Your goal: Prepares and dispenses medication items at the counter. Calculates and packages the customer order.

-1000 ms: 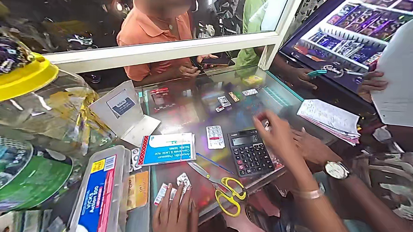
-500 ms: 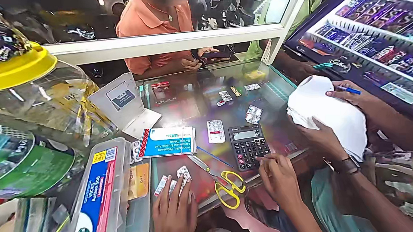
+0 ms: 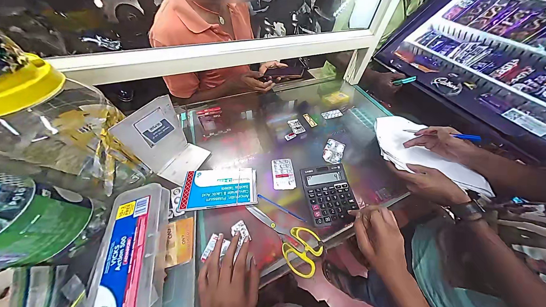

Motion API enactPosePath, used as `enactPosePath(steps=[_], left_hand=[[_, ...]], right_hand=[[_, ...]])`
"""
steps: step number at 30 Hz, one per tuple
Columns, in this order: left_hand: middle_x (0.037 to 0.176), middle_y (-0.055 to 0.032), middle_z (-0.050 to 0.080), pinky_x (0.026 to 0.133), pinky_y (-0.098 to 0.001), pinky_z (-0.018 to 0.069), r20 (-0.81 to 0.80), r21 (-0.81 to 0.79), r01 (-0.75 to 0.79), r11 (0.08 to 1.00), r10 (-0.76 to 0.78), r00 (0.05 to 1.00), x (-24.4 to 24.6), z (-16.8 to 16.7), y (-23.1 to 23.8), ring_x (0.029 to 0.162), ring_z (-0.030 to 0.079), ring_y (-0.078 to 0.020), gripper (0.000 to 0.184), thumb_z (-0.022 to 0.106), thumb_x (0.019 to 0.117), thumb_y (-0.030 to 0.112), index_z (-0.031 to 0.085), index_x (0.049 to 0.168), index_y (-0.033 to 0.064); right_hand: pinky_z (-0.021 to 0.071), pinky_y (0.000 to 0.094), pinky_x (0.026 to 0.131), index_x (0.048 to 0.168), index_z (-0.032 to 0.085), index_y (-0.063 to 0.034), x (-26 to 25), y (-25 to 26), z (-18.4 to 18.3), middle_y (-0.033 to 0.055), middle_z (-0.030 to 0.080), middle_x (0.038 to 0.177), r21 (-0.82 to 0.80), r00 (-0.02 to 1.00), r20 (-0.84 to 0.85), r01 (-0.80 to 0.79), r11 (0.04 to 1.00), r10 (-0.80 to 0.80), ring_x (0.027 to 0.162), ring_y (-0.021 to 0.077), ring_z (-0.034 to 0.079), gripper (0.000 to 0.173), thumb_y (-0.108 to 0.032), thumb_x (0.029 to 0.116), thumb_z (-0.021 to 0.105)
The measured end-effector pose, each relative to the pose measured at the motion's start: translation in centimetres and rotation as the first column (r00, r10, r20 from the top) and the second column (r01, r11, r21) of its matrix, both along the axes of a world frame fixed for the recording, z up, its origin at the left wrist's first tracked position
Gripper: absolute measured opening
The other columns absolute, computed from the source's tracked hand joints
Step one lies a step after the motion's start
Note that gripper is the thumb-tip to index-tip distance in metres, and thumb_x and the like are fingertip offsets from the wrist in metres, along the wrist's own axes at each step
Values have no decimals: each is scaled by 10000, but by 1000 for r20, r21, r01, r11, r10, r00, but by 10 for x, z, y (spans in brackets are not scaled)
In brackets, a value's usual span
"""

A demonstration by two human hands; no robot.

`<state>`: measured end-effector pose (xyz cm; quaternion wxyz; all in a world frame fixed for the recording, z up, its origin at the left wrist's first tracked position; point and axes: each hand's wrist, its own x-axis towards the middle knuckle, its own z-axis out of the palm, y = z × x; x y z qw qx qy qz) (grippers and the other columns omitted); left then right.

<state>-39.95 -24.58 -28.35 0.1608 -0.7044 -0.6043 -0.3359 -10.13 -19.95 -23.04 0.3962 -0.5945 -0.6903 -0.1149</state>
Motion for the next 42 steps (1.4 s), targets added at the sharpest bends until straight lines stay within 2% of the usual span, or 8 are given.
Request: enactPosePath(steps=[6,12,16,20,28,34,38,42], left_hand=[[1288,-116,690,1017,-476,390,-11,6,-7,1000,7,1000,0,0,0,1290,547,-358,388,462,1014,382,701,1186,130],[1292,-118,690,1029,-475,384,0,3,-7,1000,7,1000,-1,-1,0,1301,540,-357,397,462,1011,382,709,1183,124],[1300,-118,685,1041,-472,376,-7,2,0,1000,0,1000,-1,-3,-1,1303,536,-354,408,444,1021,396,701,1198,133],[1296,-108,686,1050,-460,375,-10,14,6,1000,-6,1000,-2,-2,1,1303,536,-347,401,443,1020,394,705,1189,141],[1300,-114,688,1040,-475,373,-8,2,-2,1000,2,1000,-2,-5,1,1305,534,-358,412,447,1013,387,711,1204,136],[1295,-117,691,1035,-486,382,-4,-5,-2,1000,2,1000,-1,-4,0,1296,542,-369,405,454,1014,381,715,1197,132],[1295,-109,689,1039,-470,381,-13,15,-9,1000,9,1000,-1,-3,2,1293,545,-354,406,445,1015,388,707,1192,133],[1294,-110,689,1040,-472,378,-13,12,-5,1000,5,1000,-1,-3,1,1297,541,-358,397,454,1012,390,706,1186,137]], right_hand=[[516,433,855,759,652,1,5,15,-6,168,751,853,17,999,-20,-47,999,47,915,352,707,293,-145,978,522],[513,412,838,781,667,-14,4,25,-6,144,763,866,69,997,62,-42,997,38,925,338,708,286,-150,992,530],[525,519,903,892,717,24,4,22,2,171,762,972,-155,996,76,-41,987,53,1028,418,702,281,-147,985,514],[516,442,876,770,653,-15,-5,12,7,154,762,892,-17,997,37,-69,997,70,965,353,708,281,-156,981,532],[465,278,877,815,599,-108,-5,13,-22,70,734,922,81,983,23,-183,980,182,940,203,646,178,-187,951,514],[465,376,877,780,641,-135,-6,13,-18,31,718,807,-18,969,134,-206,978,207,932,242,668,241,-213,946,485],[504,389,860,734,639,-29,-8,2,-1,129,743,800,78,995,-24,-95,992,97,888,297,698,265,-159,944,540],[518,374,809,713,608,-29,2,-1,-4,151,724,794,108,1000,-15,-10,994,12,849,303,693,273,-167,936,533]])
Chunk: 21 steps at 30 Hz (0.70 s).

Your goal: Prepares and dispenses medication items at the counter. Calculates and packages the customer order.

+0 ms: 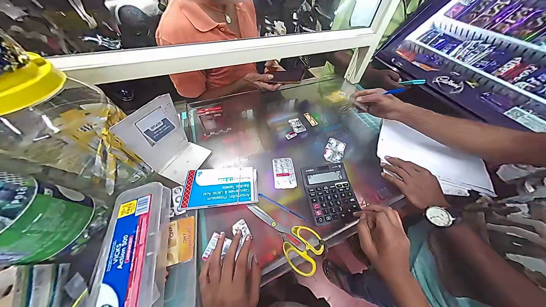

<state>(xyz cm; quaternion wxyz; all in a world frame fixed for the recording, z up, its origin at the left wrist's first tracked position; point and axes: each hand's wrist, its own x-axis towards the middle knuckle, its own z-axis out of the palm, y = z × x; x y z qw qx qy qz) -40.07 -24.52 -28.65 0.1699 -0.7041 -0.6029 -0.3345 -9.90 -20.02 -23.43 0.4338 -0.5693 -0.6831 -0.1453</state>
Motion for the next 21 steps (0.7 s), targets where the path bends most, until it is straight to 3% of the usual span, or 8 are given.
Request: enactPosePath(steps=[2,5,7,10,13,15,18,21], left_hand=[[1295,-119,690,1037,-477,378,8,-20,9,1000,-9,1000,0,1,0,1299,540,-369,397,469,1008,383,711,1195,130],[1290,-132,696,1009,-505,408,8,-68,19,997,-18,1000,0,5,-2,1268,566,-403,387,493,993,360,720,1193,120],[1275,-126,705,1002,-507,409,14,-89,20,996,-19,1000,-1,5,-2,1260,570,-404,381,496,989,356,733,1178,126],[1257,-112,716,1000,-497,415,-3,-79,19,997,-20,1000,-1,5,1,1245,586,-390,374,493,994,360,737,1169,136],[1269,-111,709,1013,-495,408,3,-70,24,997,-24,1000,0,5,1,1259,577,-383,361,504,991,349,728,1185,142],[1278,-116,706,1007,-507,412,3,-77,24,997,-24,1000,0,6,-1,1261,576,-396,361,524,980,346,733,1190,139],[1270,-121,710,1029,-544,402,18,-73,29,997,-28,999,1,7,0,1253,588,-411,357,535,977,345,742,1174,132],[1262,-137,712,1033,-583,399,24,-74,31,997,-29,999,0,8,0,1247,594,-435,360,546,973,339,744,1176,116]], right_hand=[[510,337,827,741,604,-59,4,1,-4,118,711,824,-24,1000,27,1,1000,0,877,271,669,256,-190,939,509],[535,448,796,741,667,-54,8,5,-3,110,732,799,-159,990,125,-38,987,58,851,317,713,288,-208,927,509],[477,356,731,727,604,-128,13,11,-9,33,632,723,-96,982,171,-59,994,74,760,211,629,264,-275,909,482],[481,305,671,708,573,-125,11,23,6,40,594,704,-35,991,98,-89,995,92,716,182,597,252,-270,902,502],[493,376,544,718,592,-69,10,53,31,60,560,651,-127,995,72,-60,990,70,608,220,599,240,-241,871,524],[506,453,516,850,621,9,11,82,51,111,600,656,-276,996,-5,-82,958,84,575,269,629,227,-204,919,580],[543,491,749,1107,620,60,23,142,82,189,679,876,-522,992,-106,-119,845,74,790,310,681,250,-156,982,629],[478,512,1020,1276,613,71,32,194,97,251,683,1182,-728,995,-80,-98,678,58,1119,359,661,329,-127,1014,619]])
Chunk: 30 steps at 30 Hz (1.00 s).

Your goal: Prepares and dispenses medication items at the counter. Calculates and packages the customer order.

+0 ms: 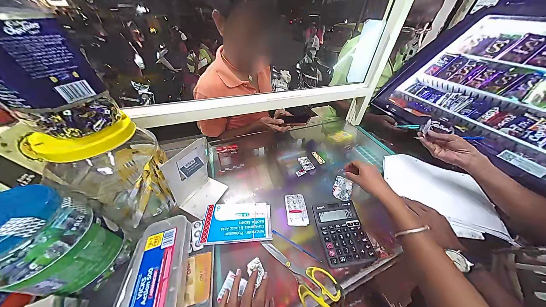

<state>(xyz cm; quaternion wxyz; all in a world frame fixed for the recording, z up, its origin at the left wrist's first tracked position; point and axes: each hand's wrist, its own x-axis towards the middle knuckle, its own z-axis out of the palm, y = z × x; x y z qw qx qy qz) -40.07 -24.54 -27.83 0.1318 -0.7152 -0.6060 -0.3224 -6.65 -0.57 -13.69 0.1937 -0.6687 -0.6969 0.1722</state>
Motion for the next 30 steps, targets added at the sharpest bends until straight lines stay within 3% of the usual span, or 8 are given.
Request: enactPosePath(steps=[6,11,13,15,18,25,28,30], left_hand=[[1276,-120,710,1028,-569,407,-25,-6,-23,1000,23,999,-1,2,0,1256,596,-411,374,535,984,371,752,1181,139],[1278,-133,707,1034,-581,413,-21,-47,-8,999,7,1000,0,6,1,1261,593,-423,372,544,985,370,749,1197,143],[1286,-141,701,1039,-597,413,-6,-67,-3,998,3,1000,0,7,1,1260,592,-434,381,544,986,367,745,1212,134],[1278,-132,706,1044,-577,406,-15,-67,-6,998,5,1000,0,7,0,1262,592,-416,374,544,983,369,753,1200,149],[1268,-98,717,1042,-550,412,-39,-68,-13,998,10,999,1,9,-1,1256,607,-371,358,536,988,382,763,1171,173],[1286,-87,707,1057,-528,407,27,-65,-9,998,11,1000,2,4,-2,1285,590,-334,331,544,994,366,751,1191,199],[1241,-105,728,1045,-575,439,158,-45,107,993,-99,983,1,7,-8,1250,625,-361,276,609,979,290,768,1145,138],[1210,-169,725,1096,-570,406,319,53,238,970,-243,916,-6,16,-22,1240,624,-377,243,621,983,174,751,1143,44]], right_hand=[[452,531,1076,1434,528,26,-7,73,-24,270,561,1415,-75,989,-99,-120,990,113,1251,396,592,682,-340,917,780],[248,617,1201,1617,269,-90,-43,105,-55,339,136,1650,-119,958,-86,-283,952,274,1515,490,217,1140,-536,747,855],[115,689,1208,1620,289,-107,-65,108,-64,368,54,1652,-126,942,6,-331,935,334,1532,541,94,1043,-556,820,785],[121,660,1224,1559,408,-60,-81,112,-71,371,131,1640,-75,930,36,-364,928,367,1530,531,137,703,-392,988,647],[271,611,1202,1418,580,-10,-105,122,-77,342,364,1565,58,924,49,-383,922,380,1474,498,336,381,-127,1058,539],[298,678,1143,1452,527,22,-163,126,-76,377,405,1513,161,905,117,-423,892,408,1418,537,392,412,-46,1052,452],[283,521,1215,1559,362,10,-187,73,16,263,355,1604,-166,925,200,-293,942,323,1493,406,346,468,-71,1098,385],[359,578,1147,1418,534,69,-164,61,3,315,505,1463,156,904,123,-425,892,410,1372,481,471,403,-150,1093,443]])
